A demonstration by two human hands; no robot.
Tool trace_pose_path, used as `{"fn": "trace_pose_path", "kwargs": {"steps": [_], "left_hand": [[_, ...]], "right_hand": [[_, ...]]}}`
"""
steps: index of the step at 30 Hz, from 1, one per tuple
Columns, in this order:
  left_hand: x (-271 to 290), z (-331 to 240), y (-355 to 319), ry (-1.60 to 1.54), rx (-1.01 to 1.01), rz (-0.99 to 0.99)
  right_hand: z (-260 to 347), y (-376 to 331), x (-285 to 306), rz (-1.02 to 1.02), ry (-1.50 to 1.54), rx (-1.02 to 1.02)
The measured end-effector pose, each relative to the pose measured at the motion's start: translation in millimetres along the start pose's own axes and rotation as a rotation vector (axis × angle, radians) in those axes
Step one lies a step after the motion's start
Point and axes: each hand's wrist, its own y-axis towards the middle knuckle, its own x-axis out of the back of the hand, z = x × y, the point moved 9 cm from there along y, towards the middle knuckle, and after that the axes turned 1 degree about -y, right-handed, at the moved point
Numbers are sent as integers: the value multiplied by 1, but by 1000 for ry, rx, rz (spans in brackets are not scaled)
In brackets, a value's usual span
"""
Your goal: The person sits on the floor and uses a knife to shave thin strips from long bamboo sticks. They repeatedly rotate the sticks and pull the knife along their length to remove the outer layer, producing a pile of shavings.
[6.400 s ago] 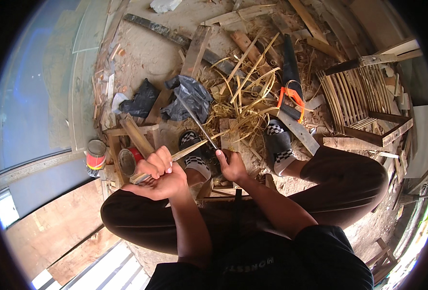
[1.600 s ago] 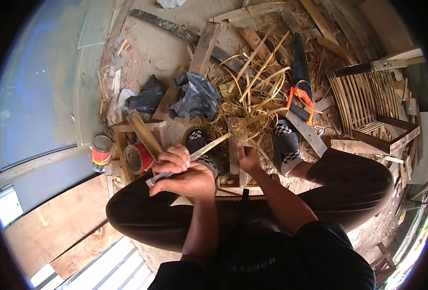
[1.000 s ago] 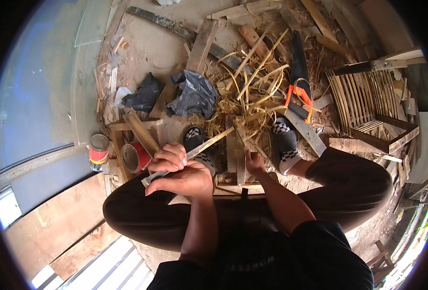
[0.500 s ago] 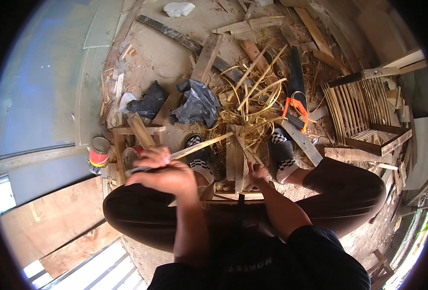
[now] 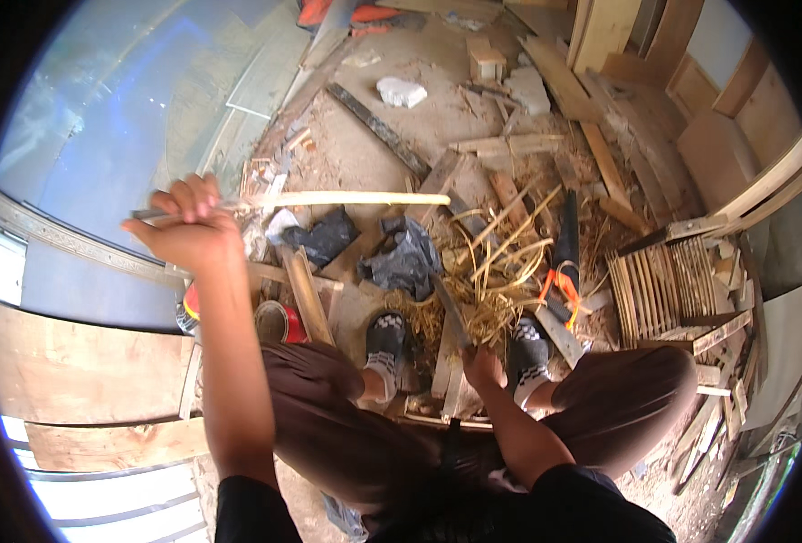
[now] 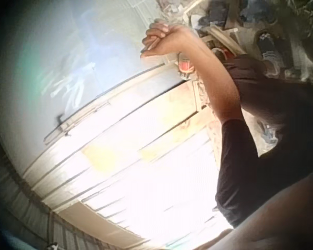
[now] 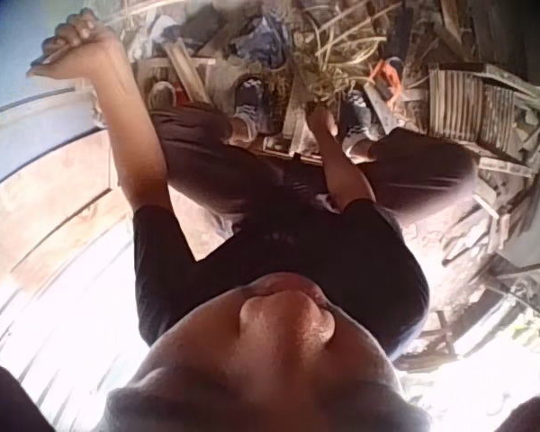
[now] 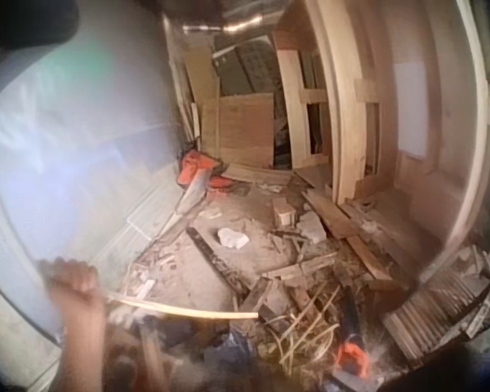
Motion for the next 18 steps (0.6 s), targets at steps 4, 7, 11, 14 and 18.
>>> {"fn": "trace_pose_path", "kwargs": {"steps": [4, 7, 11, 14, 18], "left_hand": [[24, 28, 8, -207, 120, -48], [36, 49, 15, -373, 190, -58], [43, 75, 22, -551, 269, -57], [41, 91, 21, -631, 345, -126], [32, 106, 22, -658, 366, -138]], "right_hand": [[23, 21, 53, -265, 235, 174], [70, 41, 157, -434, 830, -3], [168, 10, 353, -423, 951, 406], [192, 14, 415, -404, 736, 483], [194, 31, 427, -120, 687, 532]]}}
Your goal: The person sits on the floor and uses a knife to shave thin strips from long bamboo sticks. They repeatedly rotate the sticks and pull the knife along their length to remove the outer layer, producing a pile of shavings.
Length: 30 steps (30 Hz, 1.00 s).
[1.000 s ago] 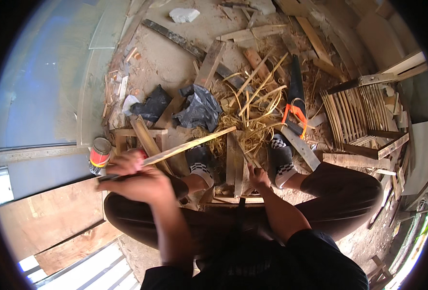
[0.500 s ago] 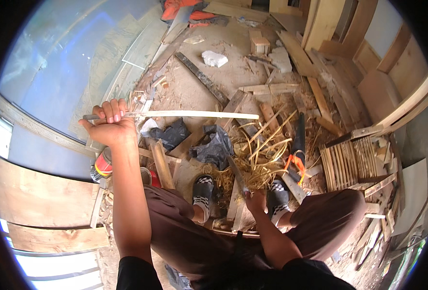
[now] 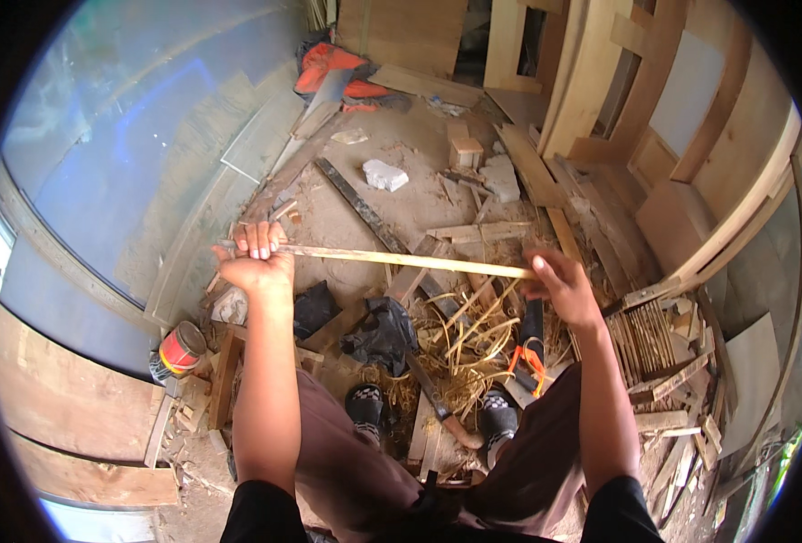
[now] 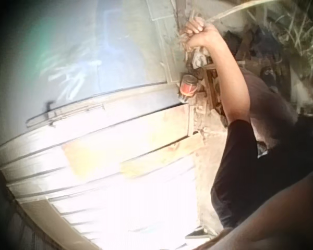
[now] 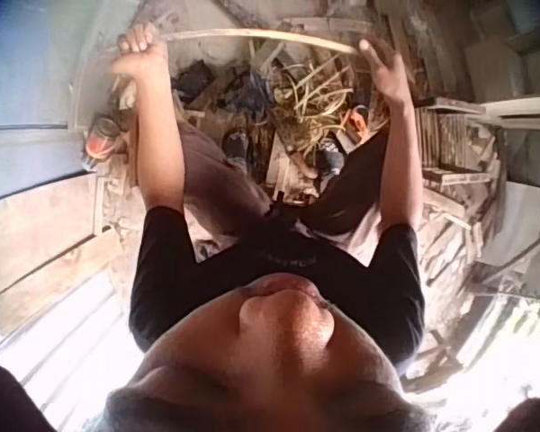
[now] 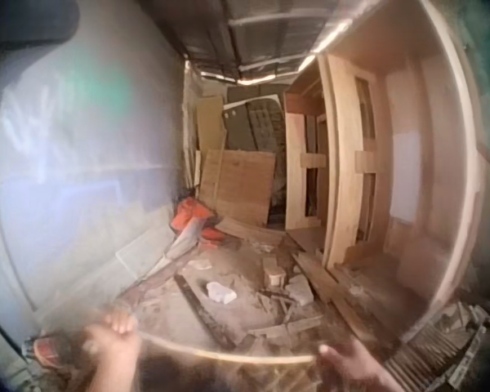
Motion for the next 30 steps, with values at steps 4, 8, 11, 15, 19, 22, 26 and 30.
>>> {"fn": "trace_pose_path", "kwargs": {"steps": [4, 8, 11, 15, 19, 22, 26, 30], "left_hand": [[-3, 7, -1, -32, 27, 76], [-4, 4, -3, -69, 26, 12], [9, 10, -8, -1, -23, -223], [37, 5, -5, 49, -61, -415], [57, -1, 7, 41, -36, -413], [59, -2, 15, -12, 12, -336], [61, -2, 16, -15, 19, -338], [60, -3, 13, 8, 7, -367]], "right_hand": [[-11, -12, -8, -20, 282, -31], [-7, -8, -10, -57, 385, 75], [-8, -4, -11, -69, 462, 100], [-2, 1, -18, -28, 534, 143], [-1, 3, -23, -8, 489, 126], [4, 2, -26, 4, 512, 127], [6, 1, -26, 9, 528, 122], [7, 1, -26, 5, 524, 114]]}}
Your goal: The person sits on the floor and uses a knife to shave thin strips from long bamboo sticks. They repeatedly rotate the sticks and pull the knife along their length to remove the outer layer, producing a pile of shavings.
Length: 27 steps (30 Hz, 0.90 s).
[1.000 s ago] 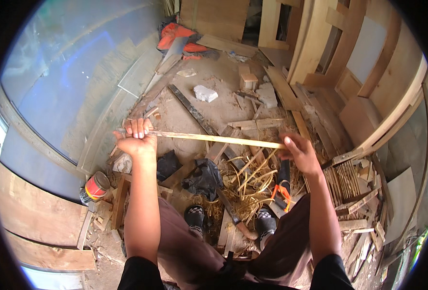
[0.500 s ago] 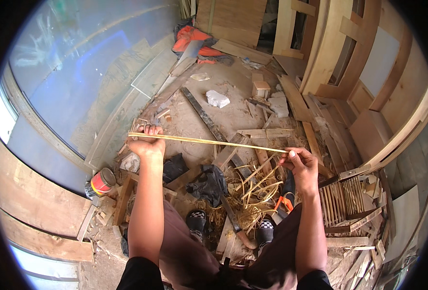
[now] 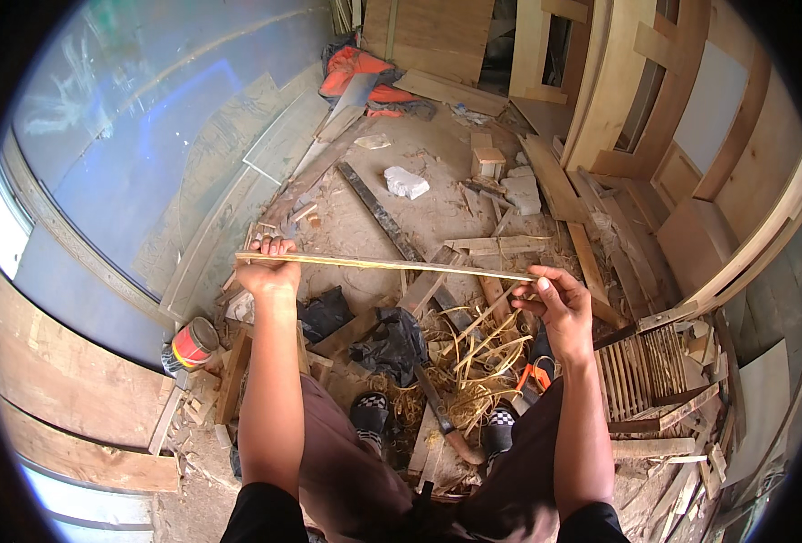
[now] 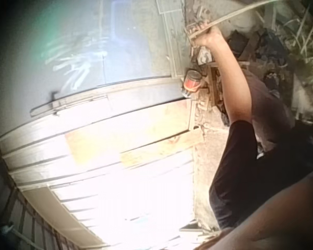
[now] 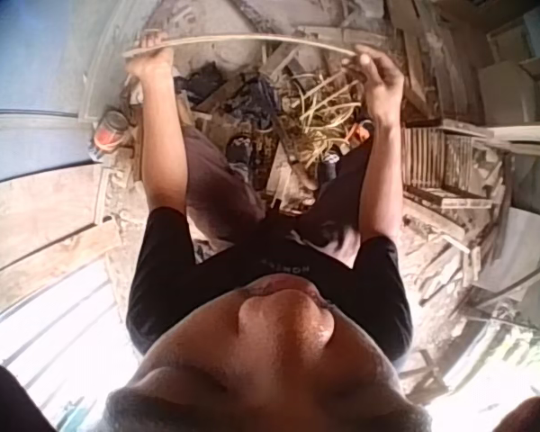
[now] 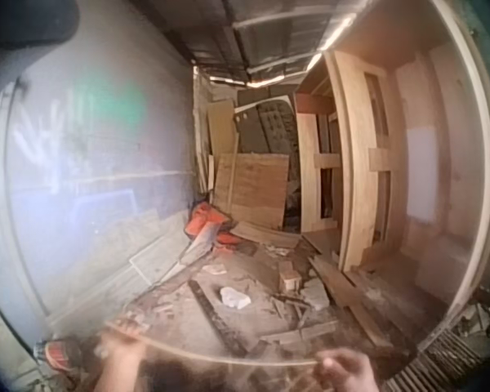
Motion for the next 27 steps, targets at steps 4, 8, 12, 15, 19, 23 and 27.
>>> {"fn": "trace_pose_path", "kwargs": {"steps": [4, 8, 12, 15, 19, 23, 27], "left_hand": [[1, -6, 3, 17, -11, 2], [-2, -7, -4, 81, -42, -19], [-5, -10, -9, 139, -69, -41], [-7, -11, -16, 185, -98, -86], [-12, -10, -24, 215, -129, -116], [-11, -12, -21, 246, -153, -97], [-5, -15, -12, 283, -162, -89]], "right_hand": [[-3, 0, -3, -8, -9, -3], [-4, -1, -5, -18, -14, -10], [-8, 0, -6, -46, -5, -16], [-9, -1, -5, -67, -25, -37], [-12, 0, -3, -87, 17, -43], [-17, 1, -1, -91, 83, -51], [-20, 0, -1, -111, 106, -88]]}}
